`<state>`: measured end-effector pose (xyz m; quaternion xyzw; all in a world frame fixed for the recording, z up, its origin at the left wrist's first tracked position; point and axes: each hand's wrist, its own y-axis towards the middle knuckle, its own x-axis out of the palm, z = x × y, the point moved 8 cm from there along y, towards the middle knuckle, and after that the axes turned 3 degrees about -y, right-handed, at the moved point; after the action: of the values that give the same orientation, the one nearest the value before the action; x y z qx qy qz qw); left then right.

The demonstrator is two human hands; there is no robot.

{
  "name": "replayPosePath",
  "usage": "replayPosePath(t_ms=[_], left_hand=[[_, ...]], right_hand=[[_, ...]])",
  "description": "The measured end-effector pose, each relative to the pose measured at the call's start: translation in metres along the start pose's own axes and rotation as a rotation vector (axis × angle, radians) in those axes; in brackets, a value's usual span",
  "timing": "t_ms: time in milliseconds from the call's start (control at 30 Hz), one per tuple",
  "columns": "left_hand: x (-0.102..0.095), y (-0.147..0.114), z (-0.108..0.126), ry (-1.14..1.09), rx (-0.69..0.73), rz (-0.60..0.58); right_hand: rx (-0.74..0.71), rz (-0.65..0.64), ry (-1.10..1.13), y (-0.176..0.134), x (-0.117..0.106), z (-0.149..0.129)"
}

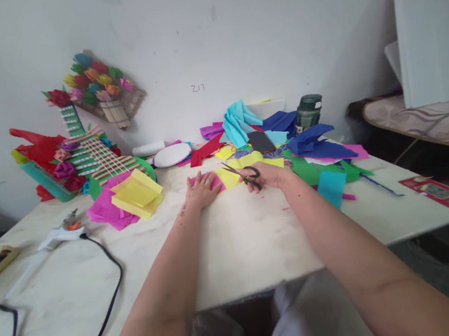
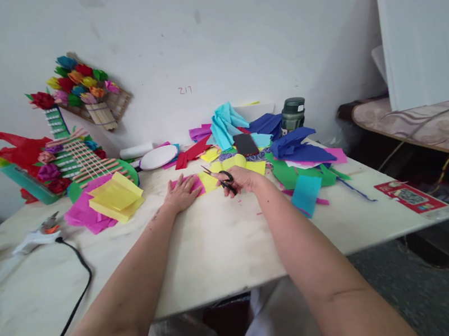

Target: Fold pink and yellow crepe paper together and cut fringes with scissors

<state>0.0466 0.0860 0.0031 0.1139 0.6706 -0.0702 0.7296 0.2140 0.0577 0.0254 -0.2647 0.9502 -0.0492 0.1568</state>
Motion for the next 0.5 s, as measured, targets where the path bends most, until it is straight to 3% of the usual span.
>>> replayPosePath(t_ms=[167,500], left_hand=[[0.0004,0.0002,-0.0001,0.013,-0.006,-0.012],[0.0016,0.0012,-0.0011,0.021,-0.003,-0.013]], right_hand=[[0.047,-0.037,0.0,0.0047,0.0027,0.0075],[0.105,0.036,-0.007,0.0052,0.006,0.0096]])
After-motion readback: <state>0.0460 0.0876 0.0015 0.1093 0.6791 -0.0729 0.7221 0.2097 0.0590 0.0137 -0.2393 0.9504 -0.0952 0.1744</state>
